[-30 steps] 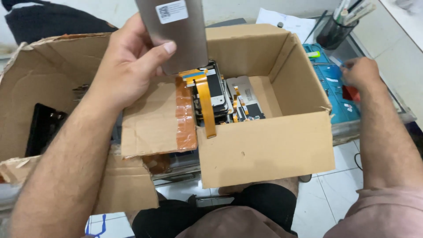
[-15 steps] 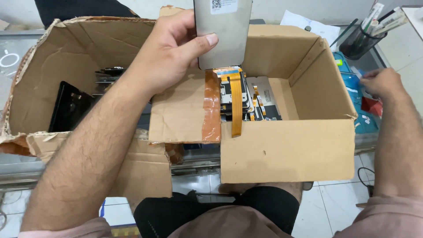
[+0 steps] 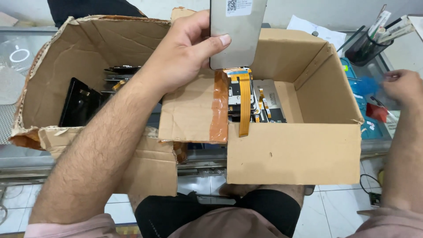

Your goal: A person is sorting through a cardboard box of smartphone screen assemblies, inspecting each one and using a metal tool to peel off protective plastic films and stickers.

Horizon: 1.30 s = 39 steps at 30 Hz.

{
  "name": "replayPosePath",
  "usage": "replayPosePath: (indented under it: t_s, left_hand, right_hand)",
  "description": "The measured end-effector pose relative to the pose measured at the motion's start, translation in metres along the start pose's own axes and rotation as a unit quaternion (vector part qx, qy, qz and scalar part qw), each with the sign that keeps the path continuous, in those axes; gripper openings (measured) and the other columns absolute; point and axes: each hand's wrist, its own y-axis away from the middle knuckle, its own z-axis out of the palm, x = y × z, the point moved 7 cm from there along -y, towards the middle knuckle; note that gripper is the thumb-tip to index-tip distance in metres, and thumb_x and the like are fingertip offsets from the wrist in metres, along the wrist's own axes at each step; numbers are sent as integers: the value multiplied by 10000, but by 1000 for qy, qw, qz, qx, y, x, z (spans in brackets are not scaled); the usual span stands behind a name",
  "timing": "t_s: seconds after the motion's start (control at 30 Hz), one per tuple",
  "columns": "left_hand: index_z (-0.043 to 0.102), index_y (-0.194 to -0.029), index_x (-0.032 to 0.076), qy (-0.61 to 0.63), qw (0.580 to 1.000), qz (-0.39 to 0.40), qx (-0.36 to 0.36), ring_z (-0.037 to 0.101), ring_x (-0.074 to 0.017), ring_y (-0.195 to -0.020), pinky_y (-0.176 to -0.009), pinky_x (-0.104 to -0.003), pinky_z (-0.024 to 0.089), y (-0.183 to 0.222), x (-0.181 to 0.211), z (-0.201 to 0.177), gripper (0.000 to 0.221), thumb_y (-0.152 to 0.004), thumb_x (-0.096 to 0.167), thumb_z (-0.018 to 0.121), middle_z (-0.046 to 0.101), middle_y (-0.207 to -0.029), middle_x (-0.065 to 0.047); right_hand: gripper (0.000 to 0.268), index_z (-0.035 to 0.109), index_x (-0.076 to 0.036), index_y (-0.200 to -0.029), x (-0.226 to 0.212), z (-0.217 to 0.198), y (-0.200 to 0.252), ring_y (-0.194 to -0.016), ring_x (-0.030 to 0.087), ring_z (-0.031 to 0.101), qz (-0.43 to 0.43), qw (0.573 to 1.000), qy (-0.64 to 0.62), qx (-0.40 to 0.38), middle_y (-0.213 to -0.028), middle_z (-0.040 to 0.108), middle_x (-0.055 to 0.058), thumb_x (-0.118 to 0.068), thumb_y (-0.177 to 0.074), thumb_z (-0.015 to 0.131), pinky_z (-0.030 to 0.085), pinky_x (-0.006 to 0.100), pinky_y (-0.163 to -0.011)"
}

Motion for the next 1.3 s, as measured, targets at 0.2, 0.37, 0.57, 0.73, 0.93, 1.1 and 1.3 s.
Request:
replayPosePath:
  t_s: [0.2,0.37,0.57,0.73,0.93,1.1,1.3]
  left_hand:
    - [627,-1123,85,31,999,24,-7,650,-75,-984,-873,-244,568,0,0,4,97,-1060,144,582,677,-1057,17]
    - [667,-1212,64,59,998,17,-9,652,-71,-1041,-889,-242,589,7,13,19,210,-1054,176,588,701,-1148,22]
    - [747,-1090,92,86,995,-45,-5,610,-19,-963,-887,-204,521,9,5,29,196,-1007,234,640,693,-1029,83]
    - [754,-1074,71,96,993,-68,-19,691,-73,-868,-700,-250,639,9,5,31,240,-990,252,623,737,-969,27]
    - [717,-788,88,86,992,-92,21,548,-31,-645,-580,-222,461,10,2,29,228,-975,191,638,612,-715,69]
    - [719,-777,94,41,996,-70,35,469,-21,-627,-572,-221,394,10,4,25,228,-975,171,636,533,-671,88]
    - [507,-675,155,22,997,-61,31,351,-31,-627,-580,-231,288,10,2,22,355,-1004,212,628,387,-666,108]
  right_hand:
    - [130,523,-39,-1367,-14,-40,16,-1019,277,543,-185,947,-246,95,-1193,497,153,-74,-1251,571,505,392,-837]
    - [532,640,10,-1285,-135,-104,140,-1202,269,599,-230,929,-235,171,-1355,589,167,-474,-1362,433,427,454,-1094]
    - [84,542,99,-1178,-293,-175,317,-909,348,693,-437,797,-415,42,-1153,605,301,93,-1139,616,616,402,-874]
    - [271,588,102,-1183,-373,-176,348,-973,214,726,-468,780,-407,-87,-1097,712,197,72,-947,716,601,303,-972]
    - [181,614,101,-1204,-368,-140,328,-912,260,720,-398,786,-468,-68,-1035,700,234,16,-1046,636,633,346,-918]
    - [156,615,112,-1144,-360,-145,331,-889,316,737,-439,775,-453,-24,-1018,692,252,-4,-1040,627,634,380,-882]
    - [162,573,73,-1131,-344,-138,322,-856,312,710,-435,756,-489,26,-1029,647,224,-47,-1043,638,599,384,-849]
